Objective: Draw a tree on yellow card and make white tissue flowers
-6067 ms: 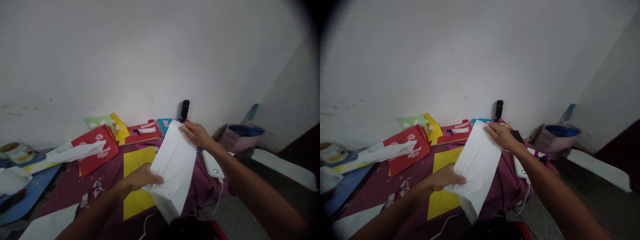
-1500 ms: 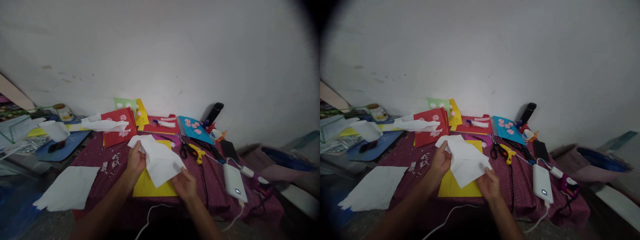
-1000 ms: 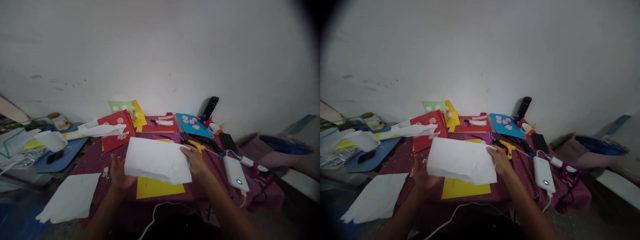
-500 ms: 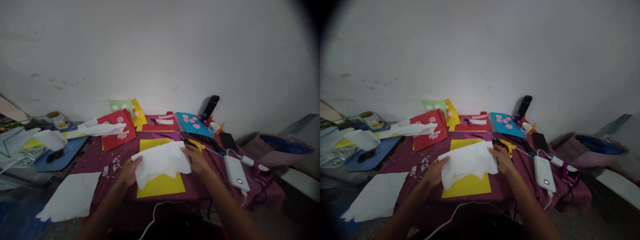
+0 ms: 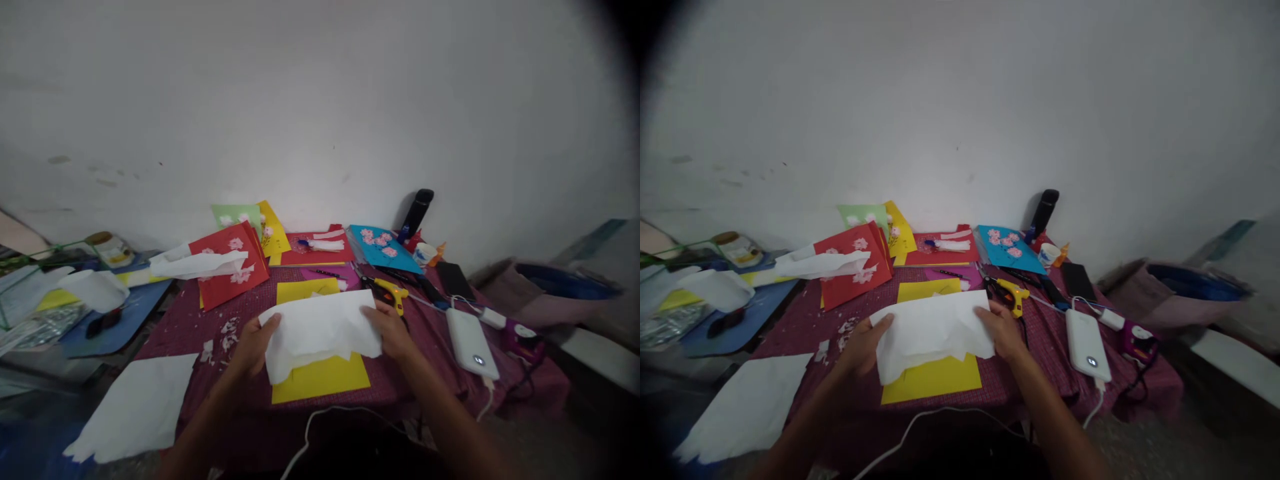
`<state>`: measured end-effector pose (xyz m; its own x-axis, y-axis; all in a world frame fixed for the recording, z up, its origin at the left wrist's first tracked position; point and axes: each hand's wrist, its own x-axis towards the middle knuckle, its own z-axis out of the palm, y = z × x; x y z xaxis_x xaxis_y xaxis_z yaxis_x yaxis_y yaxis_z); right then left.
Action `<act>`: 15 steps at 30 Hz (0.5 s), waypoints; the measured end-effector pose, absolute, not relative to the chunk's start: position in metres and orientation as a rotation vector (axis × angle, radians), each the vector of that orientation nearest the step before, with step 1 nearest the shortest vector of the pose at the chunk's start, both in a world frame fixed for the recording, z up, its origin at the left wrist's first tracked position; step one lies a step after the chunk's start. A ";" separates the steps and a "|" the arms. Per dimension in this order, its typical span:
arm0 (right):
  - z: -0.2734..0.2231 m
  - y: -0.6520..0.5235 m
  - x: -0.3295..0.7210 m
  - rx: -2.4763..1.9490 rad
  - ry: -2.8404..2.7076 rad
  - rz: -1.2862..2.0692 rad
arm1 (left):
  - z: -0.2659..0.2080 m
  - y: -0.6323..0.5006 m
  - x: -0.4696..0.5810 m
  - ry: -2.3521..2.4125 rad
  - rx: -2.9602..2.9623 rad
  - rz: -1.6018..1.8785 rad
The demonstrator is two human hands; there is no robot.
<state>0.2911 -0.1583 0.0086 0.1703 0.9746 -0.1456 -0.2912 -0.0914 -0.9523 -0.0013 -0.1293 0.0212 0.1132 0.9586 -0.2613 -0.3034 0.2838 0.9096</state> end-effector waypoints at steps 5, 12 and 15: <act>-0.001 -0.150 0.284 -1.367 -0.984 0.877 | 0.018 -0.117 -0.002 1.186 0.996 1.111; 0.012 -0.159 0.286 -1.486 -1.247 0.460 | 0.027 -0.112 -0.014 1.537 1.554 1.195; 0.013 -0.162 0.287 -1.515 -1.295 0.407 | 0.034 -0.114 -0.014 1.615 1.663 1.176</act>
<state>0.2865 -0.1621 0.0132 0.3553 0.8652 0.3538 0.5069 0.1397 -0.8506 -0.0143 -0.1138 0.0336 -0.0972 0.9713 0.2170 0.5046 -0.1398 0.8520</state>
